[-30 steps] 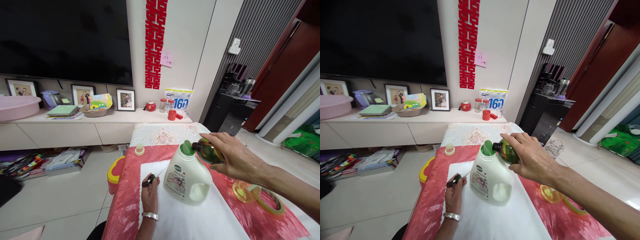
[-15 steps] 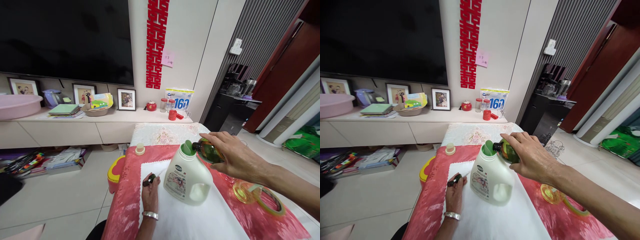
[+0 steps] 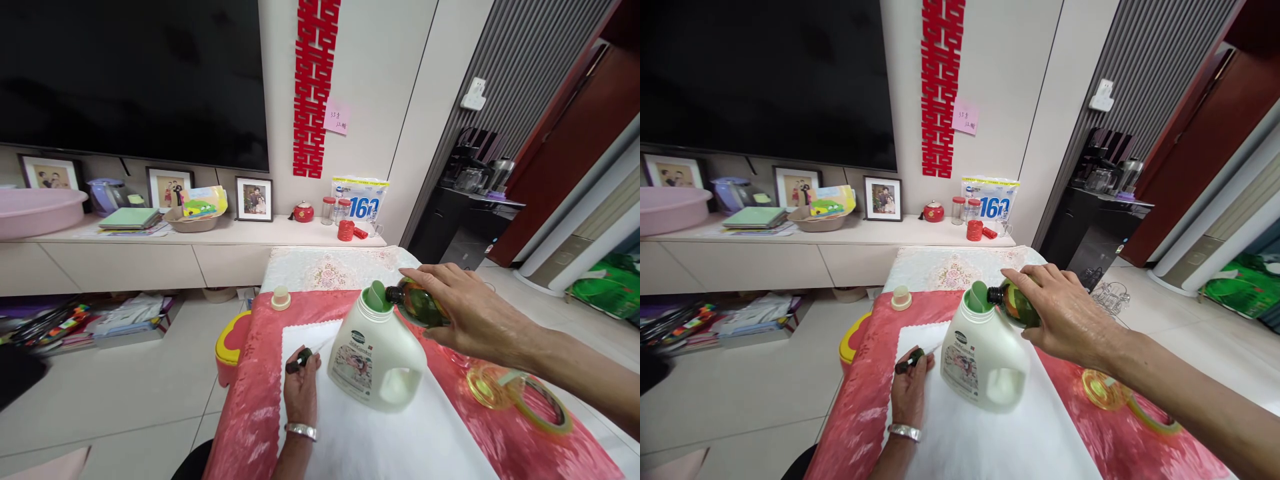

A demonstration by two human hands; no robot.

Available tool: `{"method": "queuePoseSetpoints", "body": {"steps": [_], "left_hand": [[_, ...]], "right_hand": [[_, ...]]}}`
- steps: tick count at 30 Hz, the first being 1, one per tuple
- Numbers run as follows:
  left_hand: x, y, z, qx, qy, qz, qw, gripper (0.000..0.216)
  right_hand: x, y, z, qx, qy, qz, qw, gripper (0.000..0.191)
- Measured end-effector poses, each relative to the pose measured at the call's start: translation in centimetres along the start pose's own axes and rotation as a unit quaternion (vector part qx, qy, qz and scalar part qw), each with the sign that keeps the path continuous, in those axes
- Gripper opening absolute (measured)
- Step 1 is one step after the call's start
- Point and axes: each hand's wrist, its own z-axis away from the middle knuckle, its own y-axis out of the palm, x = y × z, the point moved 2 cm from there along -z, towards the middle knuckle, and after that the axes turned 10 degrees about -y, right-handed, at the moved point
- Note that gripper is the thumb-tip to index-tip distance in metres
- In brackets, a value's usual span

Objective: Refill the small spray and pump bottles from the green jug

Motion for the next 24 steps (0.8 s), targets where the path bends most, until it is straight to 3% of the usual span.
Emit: {"method": "queuePoseSetpoints", "body": {"steps": [24], "left_hand": [[-0.15,-0.02,0.16,-0.001,-0.004,-0.003,1.000,0.067]], "right_hand": [[0.23,-0.26,-0.22,-0.002,-0.008,0.024,1.000,0.076]]}}
